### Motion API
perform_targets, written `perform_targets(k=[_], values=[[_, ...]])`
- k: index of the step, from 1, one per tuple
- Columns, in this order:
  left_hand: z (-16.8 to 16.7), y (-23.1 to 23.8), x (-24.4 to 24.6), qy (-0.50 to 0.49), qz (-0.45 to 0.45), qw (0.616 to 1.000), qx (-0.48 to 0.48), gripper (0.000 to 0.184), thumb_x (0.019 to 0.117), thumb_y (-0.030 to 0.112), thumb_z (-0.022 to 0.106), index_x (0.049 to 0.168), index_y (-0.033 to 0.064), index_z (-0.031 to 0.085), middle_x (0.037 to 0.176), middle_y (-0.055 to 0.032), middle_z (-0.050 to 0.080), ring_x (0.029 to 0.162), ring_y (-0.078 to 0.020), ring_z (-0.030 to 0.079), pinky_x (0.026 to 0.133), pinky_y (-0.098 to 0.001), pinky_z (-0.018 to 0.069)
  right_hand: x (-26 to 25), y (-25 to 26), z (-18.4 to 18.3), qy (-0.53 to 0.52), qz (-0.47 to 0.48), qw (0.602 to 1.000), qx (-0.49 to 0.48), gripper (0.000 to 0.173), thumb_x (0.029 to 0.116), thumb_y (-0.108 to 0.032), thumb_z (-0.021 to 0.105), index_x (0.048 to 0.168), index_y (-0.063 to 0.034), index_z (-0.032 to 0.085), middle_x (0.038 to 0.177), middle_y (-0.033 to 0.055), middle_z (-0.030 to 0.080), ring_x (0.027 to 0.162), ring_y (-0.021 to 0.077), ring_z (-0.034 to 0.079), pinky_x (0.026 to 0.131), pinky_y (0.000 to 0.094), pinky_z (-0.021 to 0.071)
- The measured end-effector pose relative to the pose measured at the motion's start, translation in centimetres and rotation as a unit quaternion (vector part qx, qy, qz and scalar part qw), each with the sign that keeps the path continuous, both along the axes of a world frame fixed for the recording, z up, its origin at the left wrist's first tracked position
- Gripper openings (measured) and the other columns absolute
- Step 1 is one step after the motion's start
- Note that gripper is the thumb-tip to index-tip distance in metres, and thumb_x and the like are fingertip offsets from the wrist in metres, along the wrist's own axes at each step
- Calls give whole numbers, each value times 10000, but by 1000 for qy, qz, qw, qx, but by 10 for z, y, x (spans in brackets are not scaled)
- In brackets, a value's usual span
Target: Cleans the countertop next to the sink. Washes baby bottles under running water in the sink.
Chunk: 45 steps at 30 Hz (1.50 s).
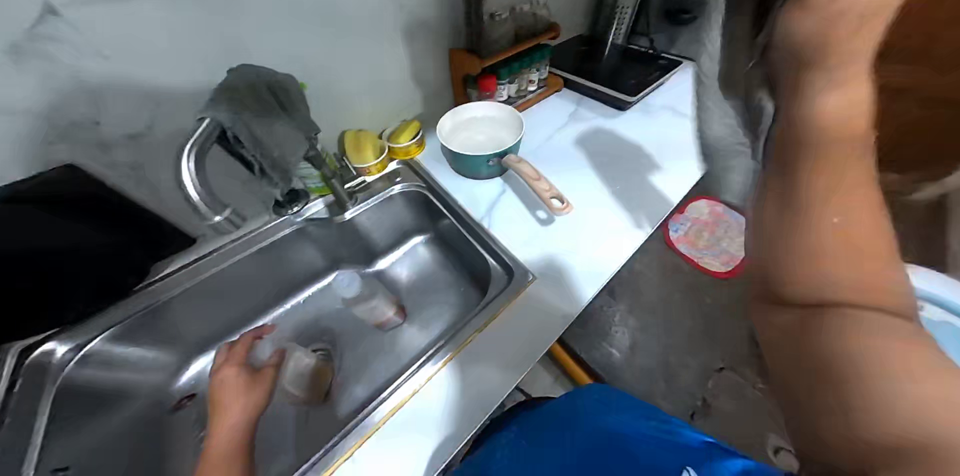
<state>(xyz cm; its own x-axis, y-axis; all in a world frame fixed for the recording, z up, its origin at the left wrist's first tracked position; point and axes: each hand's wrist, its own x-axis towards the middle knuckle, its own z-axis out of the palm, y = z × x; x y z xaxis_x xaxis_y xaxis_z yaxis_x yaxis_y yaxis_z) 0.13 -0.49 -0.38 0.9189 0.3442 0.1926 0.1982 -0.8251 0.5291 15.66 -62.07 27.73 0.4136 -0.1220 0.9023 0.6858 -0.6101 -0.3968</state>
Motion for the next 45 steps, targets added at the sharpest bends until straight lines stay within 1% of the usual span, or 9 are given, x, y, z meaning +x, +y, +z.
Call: perform_targets(k=[4, 8, 15, 25, 28, 31, 35, 40, 45], values=[[-1, 1, -1, 17, 50, 999, 9, 527, 885, 35, 734, 1365, -80, 548, 1351, -401, 527, 1271, -565, 518, 1062, -712, 385, 77, -80, -149, 372, -10, 922, -105, 379, 1088, -245, 515, 1383, -29, 614, 1343, 207, 645, 1230, 316, 632, 1082, 531, 472], [13, -13, -7, 68, 104, 992, 8, 601, 903, 62, 754, 1422, -83, 487, 1368, -401, 524, 1287, -564, 515, 1080, -698, 382, 163, -122, -282, 514, -46, 809, -282, 523, 1109, -407, 398, 1581, -184, 429, 1687, 147, 283, 1565, 438, 175, 1183, 757, 106], [4, -46, -11, 7, 184, 983, 10, 514, 947, 56, 686, 1405, -96, 507, 1424, -403, 473, 1354, -551, 458, 1124, -668, 354, 264, 24, -293, 434, 46, 827, -355, 675, 1106, -500, 299, 1613, -55, 318, 1688, 204, 242, 1568, 449, 160, 1229, 697, 93], [5, -41, -10, -54, 193, 979, -43, 490, 999, 148, 636, 1426, -61, 518, 1438, -355, 498, 1373, -477, 472, 1140, -594, 371, 66, 100, -287, 316, 341, 758, -458, 600, 1101, -416, 330, 1611, -101, 345, 1684, 124, 302, 1583, 317, 203, 1273, 569, 125], [5, -39, -9, -48, 187, 979, -61, 473, 1009, 151, 622, 1427, -48, 524, 1448, -343, 493, 1382, -465, 464, 1144, -581, 370, 81, 165, -271, 335, 315, 739, -492, 579, 1120, -355, 304, 1636, -95, 270, 1717, 111, 208, 1598, 293, 145, 1283, 554, 105], [6, -39, -11, -29, 195, 978, -71, 485, 1011, 170, 632, 1433, -41, 520, 1449, -337, 495, 1387, -447, 467, 1157, -567, 367, 125, 227, -290, 333, 252, 813, -405, 634, 1062, -328, 509, 1617, -85, 321, 1704, 157, 227, 1570, 362, 225, 1228, 614, 260], [1, -36, -13, -35, 186, 979, -81, 484, 1013, 154, 621, 1445, -33, 507, 1476, -320, 479, 1396, -420, 466, 1163, -549, 365, 157, 280, -269, 424, 195, 786, -406, 723, 1047, -322, 532, 1645, -75, 211, 1733, 165, 60, 1599, 375, 58, 1263, 610, 156], [1, -31, -16, -59, 161, 980, -106, 570, 988, 178, 651, 1474, -52, 460, 1502, -320, 459, 1429, -403, 439, 1184, -532, 346, 105, 250, -278, 367, 225, 786, -444, 590, 975, -208, 640, 1528, -73, 484, 1681, 121, 305, 1570, 355, 217, 1257, 595, 208], [4, -25, -16, -37, 140, 982, -119, 644, 985, 192, 643, 1514, -75, 388, 1515, -353, 419, 1431, -423, 423, 1185, -521, 344, -22, 161, -277, 392, 236, 759, -464, 542, 1084, -324, 434, 1594, -146, 396, 1724, 83, 197, 1601, 332, 99, 1239, 691, 47]])
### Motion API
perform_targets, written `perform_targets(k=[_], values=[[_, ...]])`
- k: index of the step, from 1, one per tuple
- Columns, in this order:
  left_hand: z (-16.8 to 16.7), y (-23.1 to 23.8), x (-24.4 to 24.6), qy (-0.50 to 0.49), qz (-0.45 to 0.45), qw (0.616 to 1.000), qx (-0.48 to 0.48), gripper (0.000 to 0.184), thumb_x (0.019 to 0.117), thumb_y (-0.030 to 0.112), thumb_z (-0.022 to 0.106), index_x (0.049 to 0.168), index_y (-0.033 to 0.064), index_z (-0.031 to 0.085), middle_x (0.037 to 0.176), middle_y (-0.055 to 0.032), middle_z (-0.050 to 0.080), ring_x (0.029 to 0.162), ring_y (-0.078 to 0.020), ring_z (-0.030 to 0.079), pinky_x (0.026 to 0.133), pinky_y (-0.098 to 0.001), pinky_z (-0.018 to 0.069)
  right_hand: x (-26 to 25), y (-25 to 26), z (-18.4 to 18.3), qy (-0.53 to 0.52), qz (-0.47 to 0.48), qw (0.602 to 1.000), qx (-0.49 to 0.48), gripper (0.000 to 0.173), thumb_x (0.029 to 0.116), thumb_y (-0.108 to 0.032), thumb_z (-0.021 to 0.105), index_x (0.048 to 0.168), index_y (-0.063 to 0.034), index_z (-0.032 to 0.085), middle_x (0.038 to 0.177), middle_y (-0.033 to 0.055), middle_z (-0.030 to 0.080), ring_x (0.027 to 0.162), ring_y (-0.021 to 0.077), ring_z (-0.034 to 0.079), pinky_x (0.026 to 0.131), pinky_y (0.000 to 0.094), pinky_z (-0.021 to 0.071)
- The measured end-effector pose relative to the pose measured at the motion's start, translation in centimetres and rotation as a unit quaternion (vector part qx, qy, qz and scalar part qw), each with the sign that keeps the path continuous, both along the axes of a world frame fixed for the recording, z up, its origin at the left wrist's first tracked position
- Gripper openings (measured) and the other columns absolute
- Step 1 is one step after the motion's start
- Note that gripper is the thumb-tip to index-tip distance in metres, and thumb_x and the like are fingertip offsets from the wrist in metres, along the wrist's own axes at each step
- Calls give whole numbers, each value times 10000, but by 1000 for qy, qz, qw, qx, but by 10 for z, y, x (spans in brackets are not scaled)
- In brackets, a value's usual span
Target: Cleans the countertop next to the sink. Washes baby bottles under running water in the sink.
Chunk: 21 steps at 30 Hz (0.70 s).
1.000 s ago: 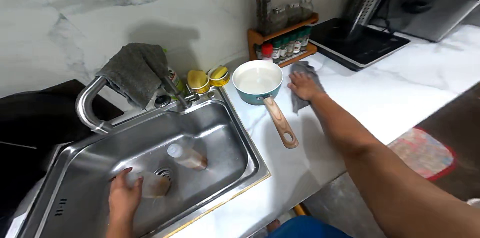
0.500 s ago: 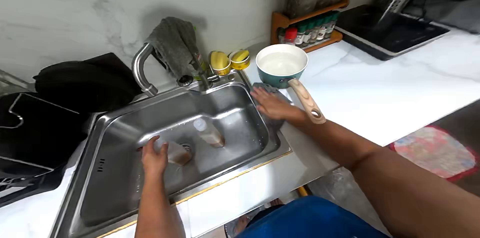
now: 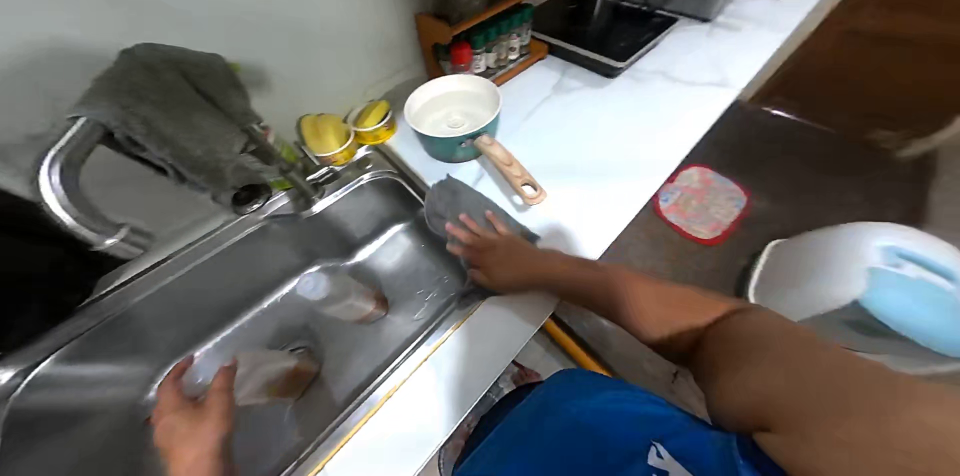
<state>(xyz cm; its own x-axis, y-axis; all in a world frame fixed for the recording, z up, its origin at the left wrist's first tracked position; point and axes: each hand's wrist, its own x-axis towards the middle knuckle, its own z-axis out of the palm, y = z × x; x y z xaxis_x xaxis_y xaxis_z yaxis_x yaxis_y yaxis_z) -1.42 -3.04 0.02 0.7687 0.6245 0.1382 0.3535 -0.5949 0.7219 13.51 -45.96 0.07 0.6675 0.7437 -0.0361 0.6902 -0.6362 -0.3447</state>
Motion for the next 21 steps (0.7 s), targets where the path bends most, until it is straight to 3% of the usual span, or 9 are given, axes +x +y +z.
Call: perform_targets(k=[3, 6, 8, 11, 14, 17, 21], values=[[-7, 7, 2, 7, -6, 1000, 0, 654, 974, 184, 638, 1516, -76, 381, 1534, -334, 407, 1447, -389, 414, 1197, -475, 347, -38, -44, 6, 34, -56, 998, -5, 545, 1111, -447, 297, 1616, -251, 357, 1736, 37, 158, 1601, 364, 46, 1182, 767, -22], [-8, 7, 2, -1, -16, 1000, 16, 654, 970, 167, 636, 1504, -104, 373, 1529, -343, 403, 1444, -374, 419, 1203, -442, 344, -29, -103, -3, -23, -138, 990, 12, 547, 1085, -478, 331, 1594, -291, 404, 1705, -10, 272, 1591, 371, 127, 1146, 817, 25], [-8, 4, 2, 1, -12, 1000, 21, 653, 967, 160, 637, 1498, -111, 373, 1518, -351, 412, 1434, -378, 430, 1192, -441, 358, 1, -160, -8, -33, -216, 976, 19, 548, 1078, -490, 391, 1587, -288, 425, 1695, -15, 299, 1593, 346, 140, 1169, 796, 32], [-7, 3, 1, -3, -2, 1000, 0, 657, 970, 145, 633, 1509, -108, 355, 1536, -346, 388, 1444, -367, 416, 1196, -430, 356, 64, -257, -14, -39, -311, 950, -6, 626, 1081, -514, 392, 1636, -235, 314, 1727, 85, 182, 1589, 423, 52, 1165, 785, -22], [-8, 6, -1, -1, 6, 1000, -7, 650, 975, 154, 635, 1511, -96, 365, 1525, -347, 403, 1421, -374, 442, 1175, -441, 380, 127, -320, -9, -30, -428, 903, -34, 651, 1099, -512, 341, 1629, -136, 306, 1703, 231, 154, 1558, 520, 70, 1160, 796, 41], [-6, 2, -1, 13, 12, 1000, -9, 637, 982, 156, 622, 1515, -84, 368, 1518, -334, 425, 1412, -370, 459, 1172, -455, 389, 168, -311, 1, -17, -468, 883, -43, 730, 1095, -544, 297, 1621, -39, 271, 1688, 292, 125, 1547, 546, 70, 1172, 778, 59], [-6, 3, -1, 4, 10, 1000, -8, 616, 983, 138, 615, 1502, -90, 375, 1495, -347, 436, 1390, -379, 472, 1158, -464, 396, 142, -188, -14, -80, -306, 949, 18, 731, 1068, -545, 377, 1595, -39, 354, 1681, 217, 255, 1569, 436, 170, 1250, 651, 99]])
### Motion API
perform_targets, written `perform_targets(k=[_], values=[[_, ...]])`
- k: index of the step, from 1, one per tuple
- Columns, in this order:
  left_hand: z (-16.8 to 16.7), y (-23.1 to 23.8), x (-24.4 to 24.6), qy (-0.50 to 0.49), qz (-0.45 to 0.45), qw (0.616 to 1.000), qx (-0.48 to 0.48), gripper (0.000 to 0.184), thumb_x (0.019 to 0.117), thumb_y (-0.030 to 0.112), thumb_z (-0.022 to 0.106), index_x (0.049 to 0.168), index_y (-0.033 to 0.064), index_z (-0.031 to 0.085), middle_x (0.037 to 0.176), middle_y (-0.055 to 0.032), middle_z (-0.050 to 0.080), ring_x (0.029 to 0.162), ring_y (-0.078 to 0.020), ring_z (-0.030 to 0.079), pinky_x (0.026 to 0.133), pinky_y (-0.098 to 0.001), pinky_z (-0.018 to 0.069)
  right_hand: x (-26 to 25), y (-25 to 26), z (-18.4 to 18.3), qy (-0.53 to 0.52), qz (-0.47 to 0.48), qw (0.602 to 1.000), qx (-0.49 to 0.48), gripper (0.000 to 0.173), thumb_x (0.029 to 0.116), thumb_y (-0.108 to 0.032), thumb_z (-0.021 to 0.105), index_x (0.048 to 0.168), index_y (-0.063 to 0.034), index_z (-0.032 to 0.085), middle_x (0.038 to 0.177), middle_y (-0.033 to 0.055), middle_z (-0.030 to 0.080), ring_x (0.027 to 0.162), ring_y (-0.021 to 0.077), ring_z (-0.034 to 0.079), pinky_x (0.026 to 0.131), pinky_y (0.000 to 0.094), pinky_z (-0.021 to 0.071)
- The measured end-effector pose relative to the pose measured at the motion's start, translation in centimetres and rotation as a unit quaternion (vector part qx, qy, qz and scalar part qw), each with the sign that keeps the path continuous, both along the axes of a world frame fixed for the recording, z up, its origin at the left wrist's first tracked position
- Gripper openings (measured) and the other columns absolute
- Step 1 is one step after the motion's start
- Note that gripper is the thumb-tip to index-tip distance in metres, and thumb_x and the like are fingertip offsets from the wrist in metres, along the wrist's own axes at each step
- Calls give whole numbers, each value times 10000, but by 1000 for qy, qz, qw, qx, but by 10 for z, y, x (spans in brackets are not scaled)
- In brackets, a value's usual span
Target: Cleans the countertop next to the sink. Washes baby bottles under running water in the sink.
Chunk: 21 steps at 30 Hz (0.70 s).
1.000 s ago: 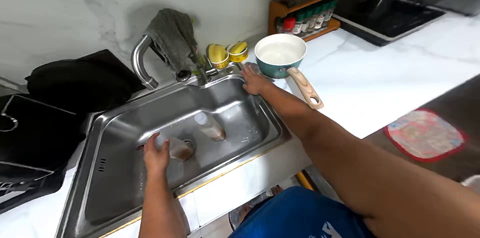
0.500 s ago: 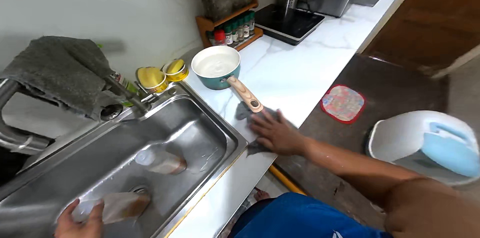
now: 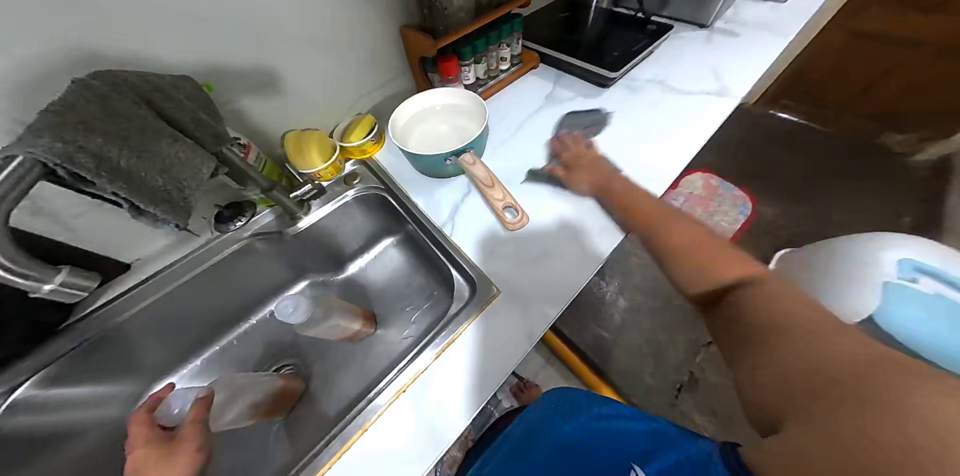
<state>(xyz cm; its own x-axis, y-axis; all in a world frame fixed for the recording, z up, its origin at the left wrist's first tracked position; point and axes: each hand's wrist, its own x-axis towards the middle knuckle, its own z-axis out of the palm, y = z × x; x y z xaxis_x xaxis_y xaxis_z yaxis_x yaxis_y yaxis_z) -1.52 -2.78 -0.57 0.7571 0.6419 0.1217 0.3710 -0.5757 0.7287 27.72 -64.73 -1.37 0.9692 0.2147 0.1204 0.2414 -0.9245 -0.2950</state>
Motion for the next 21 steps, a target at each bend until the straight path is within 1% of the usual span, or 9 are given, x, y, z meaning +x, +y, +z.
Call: perform_targets(k=[4, 7, 8, 10, 12, 16, 17, 19, 21], values=[[1, 1, 4, -3, -7, 1000, 0, 597, 985, 157, 613, 1489, -88, 404, 1501, -334, 439, 1407, -376, 452, 1167, -474, 375, -98, 141, 9, 46, 203, 978, 21, 705, 1048, -518, 466, 1615, -117, 339, 1700, 173, 228, 1570, 378, 209, 1244, 614, 207], [2, -4, 7, -15, -9, 1000, 13, 580, 982, 140, 635, 1477, -81, 429, 1496, -343, 447, 1420, -424, 434, 1177, -538, 346, -124, 198, 12, 72, 327, 942, 23, 532, 1015, -148, 541, 1538, -76, 474, 1636, 174, 381, 1565, 365, 241, 1273, 590, 126], [0, -4, 8, -20, -6, 1000, 16, 574, 975, 123, 649, 1472, -76, 442, 1481, -348, 464, 1410, -444, 446, 1167, -564, 353, -124, 209, 14, 97, 333, 938, 28, 492, 993, -49, 542, 1485, -53, 533, 1560, 183, 484, 1529, 346, 332, 1283, 553, 134], [4, -7, 6, -17, -3, 1000, 20, 560, 969, 93, 655, 1460, -84, 453, 1440, -359, 494, 1370, -467, 477, 1140, -583, 377, -120, 228, 21, 122, 305, 943, 62, 387, 974, 30, 517, 1336, -12, 648, 1368, 212, 631, 1362, 347, 539, 1238, 505, 300], [11, -7, 4, 12, 19, 1000, 16, 548, 978, 109, 661, 1464, -58, 468, 1438, -351, 502, 1360, -476, 490, 1128, -595, 390, -111, 255, 41, 156, 271, 945, 100, 348, 1010, 15, 480, 1309, 0, 657, 1360, 224, 627, 1298, 364, 586, 1136, 515, 432], [11, -1, 6, 17, 37, 999, -12, 534, 981, 136, 669, 1459, -24, 493, 1425, -336, 515, 1351, -468, 497, 1125, -578, 408, -102, 297, 137, 95, 228, 935, 255, 338, 1036, 32, 477, 1319, -24, 653, 1333, 229, 649, 1226, 379, 632, 1059, 568, 475], [8, 3, 6, 10, 38, 999, -17, 533, 973, 134, 674, 1452, -22, 502, 1413, -335, 523, 1342, -464, 504, 1122, -574, 412, -97, 302, 162, 51, 231, 918, 317, 337, 1045, 20, 456, 1317, -26, 649, 1316, 199, 662, 1203, 316, 648, 1055, 513, 495], [5, 5, 8, 1, 37, 999, -24, 522, 966, 137, 677, 1440, -15, 520, 1407, -329, 532, 1338, -459, 508, 1125, -572, 411, -92, 305, 208, -75, 263, 845, 459, 318, 1019, 10, 455, 1273, 1, 647, 1217, 133, 691, 1030, 154, 679, 915, 356, 568], [7, 3, 9, -3, 42, 998, -36, 510, 972, 148, 676, 1434, -7, 527, 1410, -328, 527, 1336, -459, 510, 1122, -572, 416, -98, 300, 241, -208, 335, 745, 538, 359, 993, -55, 527, 1329, 56, 587, 1314, 133, 644, 1136, 105, 638, 984, 293, 543]])
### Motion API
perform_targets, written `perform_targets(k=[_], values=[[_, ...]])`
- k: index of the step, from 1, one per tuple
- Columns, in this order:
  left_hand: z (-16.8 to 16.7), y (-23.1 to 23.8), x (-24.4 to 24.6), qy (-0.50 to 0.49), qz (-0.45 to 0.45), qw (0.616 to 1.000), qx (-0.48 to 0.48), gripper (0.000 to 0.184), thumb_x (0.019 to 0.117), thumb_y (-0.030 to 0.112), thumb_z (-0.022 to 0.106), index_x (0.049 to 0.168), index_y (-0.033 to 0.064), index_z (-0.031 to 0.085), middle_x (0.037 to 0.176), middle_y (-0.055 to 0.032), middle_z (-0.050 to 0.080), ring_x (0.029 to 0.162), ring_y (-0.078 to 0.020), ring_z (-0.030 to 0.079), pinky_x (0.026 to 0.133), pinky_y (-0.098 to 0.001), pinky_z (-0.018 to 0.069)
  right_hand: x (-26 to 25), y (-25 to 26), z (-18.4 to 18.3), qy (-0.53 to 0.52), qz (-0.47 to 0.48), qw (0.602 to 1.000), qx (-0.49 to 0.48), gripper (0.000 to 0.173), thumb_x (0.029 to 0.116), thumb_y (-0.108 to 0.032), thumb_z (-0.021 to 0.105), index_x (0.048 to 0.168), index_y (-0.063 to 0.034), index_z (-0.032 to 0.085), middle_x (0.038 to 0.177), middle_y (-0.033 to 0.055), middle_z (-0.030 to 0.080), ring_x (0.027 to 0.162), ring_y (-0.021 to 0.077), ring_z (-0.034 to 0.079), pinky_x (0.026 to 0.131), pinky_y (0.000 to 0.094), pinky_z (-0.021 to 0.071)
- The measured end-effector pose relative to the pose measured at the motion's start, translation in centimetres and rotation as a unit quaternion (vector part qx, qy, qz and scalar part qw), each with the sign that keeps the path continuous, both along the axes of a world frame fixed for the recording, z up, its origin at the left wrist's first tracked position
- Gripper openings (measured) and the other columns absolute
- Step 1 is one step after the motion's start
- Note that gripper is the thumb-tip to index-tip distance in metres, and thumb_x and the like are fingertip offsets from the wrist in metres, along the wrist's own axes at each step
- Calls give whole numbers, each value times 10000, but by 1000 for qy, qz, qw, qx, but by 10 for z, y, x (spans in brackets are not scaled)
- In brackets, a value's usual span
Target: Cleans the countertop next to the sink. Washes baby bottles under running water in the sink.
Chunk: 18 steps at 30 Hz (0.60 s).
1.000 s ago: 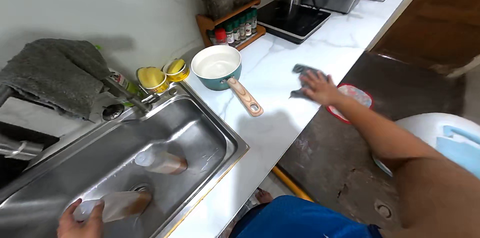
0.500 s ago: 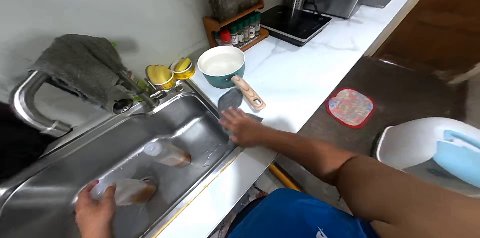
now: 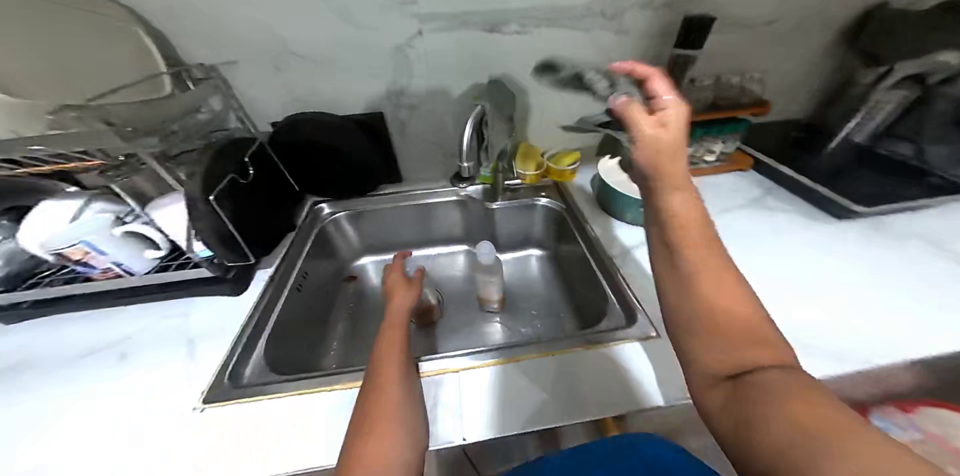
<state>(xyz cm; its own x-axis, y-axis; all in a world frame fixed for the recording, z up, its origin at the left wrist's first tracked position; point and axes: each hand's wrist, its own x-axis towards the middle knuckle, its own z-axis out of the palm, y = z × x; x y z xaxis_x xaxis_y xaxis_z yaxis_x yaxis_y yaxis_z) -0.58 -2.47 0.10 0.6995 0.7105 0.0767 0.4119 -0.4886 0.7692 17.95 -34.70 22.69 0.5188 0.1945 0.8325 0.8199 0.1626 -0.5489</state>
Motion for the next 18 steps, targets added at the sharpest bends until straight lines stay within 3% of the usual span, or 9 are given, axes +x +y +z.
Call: perform_targets(k=[2, 3, 6, 9, 12, 13, 15, 17, 18], values=[[1, -1, 0, -4, -2, 1000, -10, 507, 974, 150, 672, 1437, 3, 529, 1417, -330, 519, 1336, -468, 504, 1119, -581, 414, -16, 0, 1, -122, -20, 991, 51, 545, 1015, -277, 578, 1422, 74, 489, 1482, 164, 523, 1354, 154, 522, 1135, 325, 453], [2, -1, 1, 1, -5, 1000, -10, 510, 975, 161, 672, 1443, 15, 529, 1425, -324, 516, 1342, -469, 500, 1121, -588, 412, -25, 4, -8, -153, -56, 985, 50, 619, 1023, -401, 554, 1452, 37, 470, 1558, 162, 446, 1450, 185, 433, 1195, 353, 392], [4, -4, 2, 10, -6, 1000, -17, 495, 982, 160, 661, 1444, 37, 534, 1439, -316, 506, 1350, -467, 491, 1116, -593, 412, -28, 34, -38, -203, -121, 971, 45, 754, 1009, -589, 523, 1520, -39, 452, 1627, 208, 336, 1545, 237, 275, 1259, 392, 247], [4, -5, 3, 14, 1, 1000, -24, 485, 983, 162, 655, 1441, 52, 541, 1443, -295, 511, 1351, -452, 492, 1115, -576, 419, -16, 60, -30, -242, -71, 965, 67, 799, 1015, -527, 559, 1494, 96, 413, 1519, 240, 482, 1429, 141, 455, 1199, 301, 356], [3, -5, 4, 17, 1, 1000, -19, 482, 981, 150, 652, 1440, 47, 542, 1435, -294, 520, 1349, -455, 495, 1113, -583, 420, 15, 81, 8, -279, 0, 960, -11, 638, 987, -331, 566, 1400, 148, 483, 1445, 279, 543, 1365, 211, 530, 1162, 333, 401], [4, -6, 4, 16, -2, 1000, -17, 484, 980, 146, 650, 1442, 51, 542, 1432, -291, 523, 1347, -454, 497, 1109, -585, 423, 30, 90, 23, -276, 36, 957, -78, 566, 972, -286, 553, 1370, 116, 545, 1411, 254, 587, 1341, 241, 559, 1154, 368, 421], [4, -6, 4, 15, -4, 1000, -17, 486, 980, 146, 649, 1445, 61, 541, 1424, -284, 529, 1339, -450, 503, 1105, -584, 428, 52, 111, 49, -198, 143, 937, -251, 490, 946, -228, 502, 1353, 21, 617, 1378, 148, 644, 1313, 209, 584, 1143, 382, 445], [3, -7, 4, 14, -4, 1000, -21, 483, 980, 151, 649, 1443, 66, 544, 1422, -282, 530, 1338, -449, 504, 1101, -586, 431, 63, 132, 60, -88, 209, 896, -382, 518, 961, -243, 451, 1410, -20, 584, 1383, 120, 652, 1294, 207, 596, 1106, 400, 461], [3, -6, 3, 13, -2, 1000, -22, 478, 981, 154, 648, 1440, 69, 547, 1420, -278, 532, 1337, -445, 506, 1097, -583, 436, 66, 138, 60, -51, 202, 892, -401, 508, 977, -225, 428, 1421, -26, 574, 1400, 131, 637, 1308, 223, 582, 1113, 421, 443]])
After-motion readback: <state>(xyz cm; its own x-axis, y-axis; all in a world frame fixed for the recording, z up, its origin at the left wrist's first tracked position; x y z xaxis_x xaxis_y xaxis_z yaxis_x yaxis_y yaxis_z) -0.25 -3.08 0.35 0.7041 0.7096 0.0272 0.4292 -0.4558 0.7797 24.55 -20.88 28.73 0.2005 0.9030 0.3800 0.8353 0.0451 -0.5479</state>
